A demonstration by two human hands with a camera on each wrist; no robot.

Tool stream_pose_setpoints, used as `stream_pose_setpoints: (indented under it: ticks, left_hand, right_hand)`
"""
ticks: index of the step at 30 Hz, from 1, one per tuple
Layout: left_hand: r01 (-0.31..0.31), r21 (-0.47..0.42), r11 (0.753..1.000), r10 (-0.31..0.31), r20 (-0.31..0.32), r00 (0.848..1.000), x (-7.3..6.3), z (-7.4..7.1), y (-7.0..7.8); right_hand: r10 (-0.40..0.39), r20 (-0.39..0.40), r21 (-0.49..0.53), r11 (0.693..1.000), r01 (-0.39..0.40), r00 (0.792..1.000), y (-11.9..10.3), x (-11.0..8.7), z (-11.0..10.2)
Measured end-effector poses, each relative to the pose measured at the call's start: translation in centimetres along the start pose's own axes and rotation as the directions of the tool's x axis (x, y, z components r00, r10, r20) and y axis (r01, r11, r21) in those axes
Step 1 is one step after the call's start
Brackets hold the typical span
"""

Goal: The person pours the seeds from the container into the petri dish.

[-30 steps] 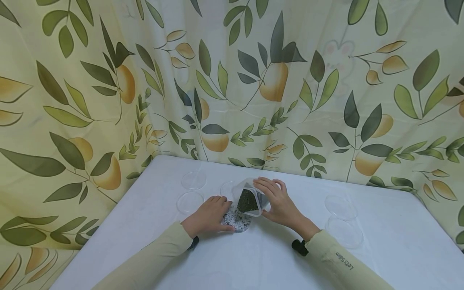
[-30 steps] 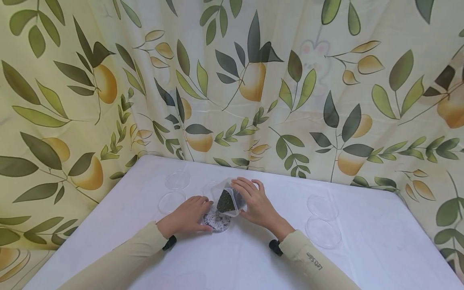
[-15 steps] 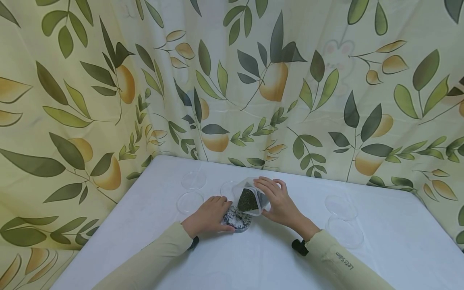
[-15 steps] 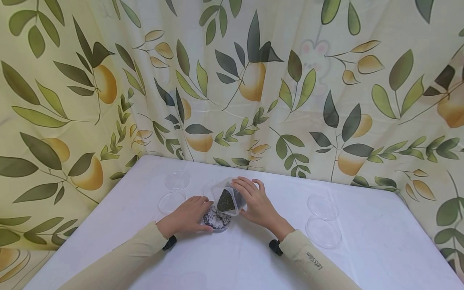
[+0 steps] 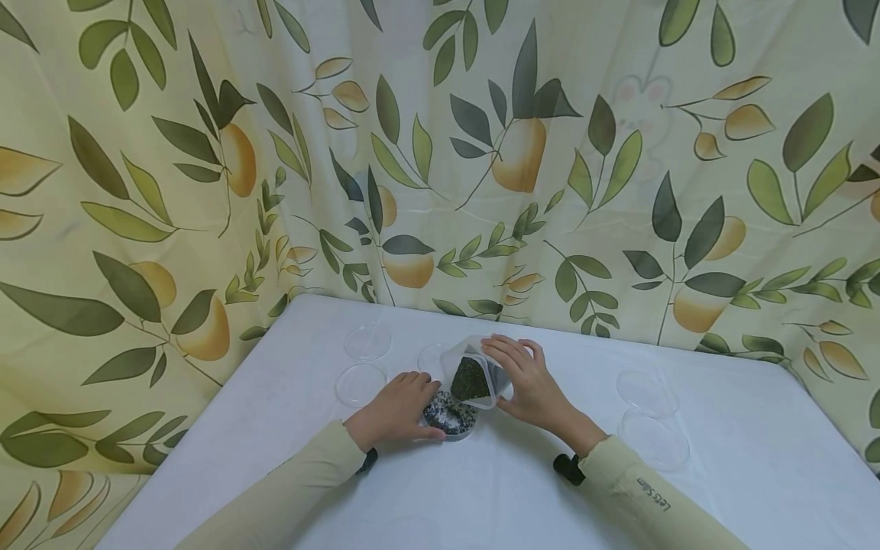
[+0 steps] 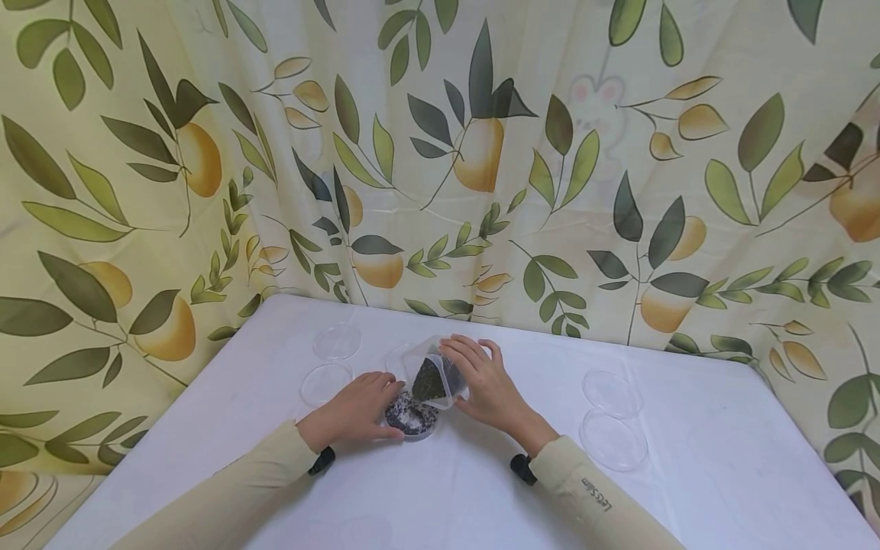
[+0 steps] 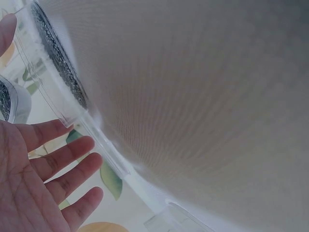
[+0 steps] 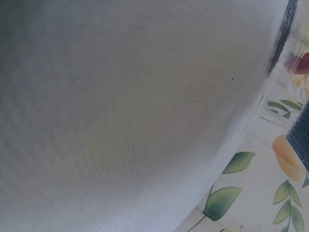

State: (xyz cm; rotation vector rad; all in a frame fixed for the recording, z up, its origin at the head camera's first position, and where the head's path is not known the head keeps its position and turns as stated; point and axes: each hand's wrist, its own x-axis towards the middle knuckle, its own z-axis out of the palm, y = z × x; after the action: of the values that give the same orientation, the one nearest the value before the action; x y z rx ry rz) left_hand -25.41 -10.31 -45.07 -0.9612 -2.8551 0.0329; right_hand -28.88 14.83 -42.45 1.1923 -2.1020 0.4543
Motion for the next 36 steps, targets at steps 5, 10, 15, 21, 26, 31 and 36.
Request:
stream_pose_setpoints:
  ticks: [5,10,15,21,26,31,36]
  left_hand:
    - [0.004,0.003,1.000,-0.004,0.004,1.000,-0.08,-0.18,0.12]
    - [0.005,0.002,1.000,-0.005,0.008,1.000,-0.09,-0.17,0.12]
    - [0.008,0.000,1.000,-0.008,0.013,1.000,-0.11,-0.27,0.17]
    - [0.016,-0.005,1.000,-0.016,0.020,1.000,-0.08,-0.29,0.14]
    - [0.015,0.000,1.000,-0.015,0.018,1.000,-0.13,-0.34,0.18]
    - [0.018,-0.003,1.000,-0.018,0.022,1.000,-0.16,-0.32,0.18]
    - [0.018,-0.003,1.000,-0.018,0.025,1.000,-0.10,-0.16,0.09]
  right_hand:
    - [0.008,0.004,-0.006,1.000,-0.008,1.000,-0.05,0.00,-0.05]
    - [0.014,-0.004,-0.005,1.000,-0.014,1.000,0.00,-0.05,0.06]
    - [0.015,-0.009,-0.008,1.000,-0.015,1.000,0.05,-0.05,0.11]
    - [0.011,-0.018,-0.011,1.000,-0.011,1.000,0.14,0.01,0.14]
    - [0.009,-0.024,-0.021,1.000,-0.009,1.000,0.24,-0.01,0.25]
    - [0.010,-0.028,-0.023,1.000,-0.011,1.000,0.26,-0.01,0.19]
    - [0.009,-0.031,-0.024,1.000,-0.010,0.999,0.23,0.02,0.11]
